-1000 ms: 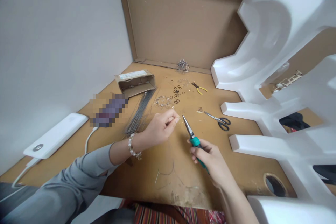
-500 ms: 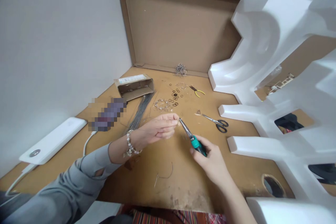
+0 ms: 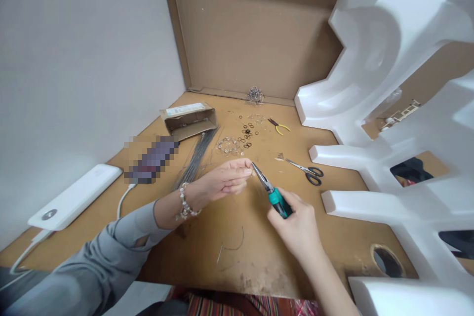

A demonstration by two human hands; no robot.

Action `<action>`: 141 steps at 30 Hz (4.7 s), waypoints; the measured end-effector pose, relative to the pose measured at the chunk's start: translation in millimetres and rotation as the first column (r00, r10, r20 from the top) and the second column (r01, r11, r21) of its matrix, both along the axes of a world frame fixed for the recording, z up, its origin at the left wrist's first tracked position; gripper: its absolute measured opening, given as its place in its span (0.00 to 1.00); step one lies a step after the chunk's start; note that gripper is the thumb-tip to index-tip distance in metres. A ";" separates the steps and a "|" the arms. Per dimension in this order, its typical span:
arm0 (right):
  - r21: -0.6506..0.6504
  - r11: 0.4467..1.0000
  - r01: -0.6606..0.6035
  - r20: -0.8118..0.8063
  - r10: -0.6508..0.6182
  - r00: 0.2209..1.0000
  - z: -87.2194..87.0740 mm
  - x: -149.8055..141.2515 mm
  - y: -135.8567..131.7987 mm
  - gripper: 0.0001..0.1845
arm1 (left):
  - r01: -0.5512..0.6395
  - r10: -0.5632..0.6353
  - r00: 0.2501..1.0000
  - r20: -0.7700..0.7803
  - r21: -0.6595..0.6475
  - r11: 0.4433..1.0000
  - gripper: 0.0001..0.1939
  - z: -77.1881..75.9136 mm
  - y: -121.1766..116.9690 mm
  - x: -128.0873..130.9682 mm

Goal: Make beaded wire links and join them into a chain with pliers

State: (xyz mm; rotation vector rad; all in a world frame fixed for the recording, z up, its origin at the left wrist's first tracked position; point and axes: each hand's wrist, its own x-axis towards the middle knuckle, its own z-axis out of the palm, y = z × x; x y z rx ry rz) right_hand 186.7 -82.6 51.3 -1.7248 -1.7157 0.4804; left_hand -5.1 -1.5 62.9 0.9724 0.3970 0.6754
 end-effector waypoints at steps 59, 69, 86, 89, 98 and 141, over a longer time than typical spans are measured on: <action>0.057 0.937 -0.343 -0.962 0.144 0.231 -36.1 -42.6 53.9 0.18 | -0.278 0.282 0.959 0.036 -0.079 0.957 0.10 -20.3 5.7 20.7; -0.056 0.941 -0.334 -0.932 0.070 0.355 -52.3 -33.5 57.8 0.19 | -0.302 0.309 0.947 0.085 -0.093 0.949 0.15 -32.8 16.4 23.3; -0.159 0.986 -0.051 -0.949 -0.139 0.283 -55.8 -13.6 64.1 0.15 | 0.566 0.853 0.040 -0.521 0.715 0.410 0.12 -18.9 124.7 -101.3; -0.137 0.989 -0.049 -0.935 -0.112 0.336 -55.9 -14.3 63.5 0.15 | 0.663 0.858 -0.023 -0.513 0.634 0.398 0.12 -36.6 150.4 -127.5; -0.162 0.985 -0.066 -0.920 -0.126 0.372 -59.5 -14.9 64.8 0.16 | 0.763 0.871 -0.053 -0.489 0.543 0.351 0.13 -62.4 172.0 -129.2; 0.285 0.955 0.079 -0.375 0.036 0.927 -40.8 -11.0 56.6 0.09 | -0.131 0.115 0.985 -0.132 -0.121 0.984 0.14 -46.6 40.5 15.2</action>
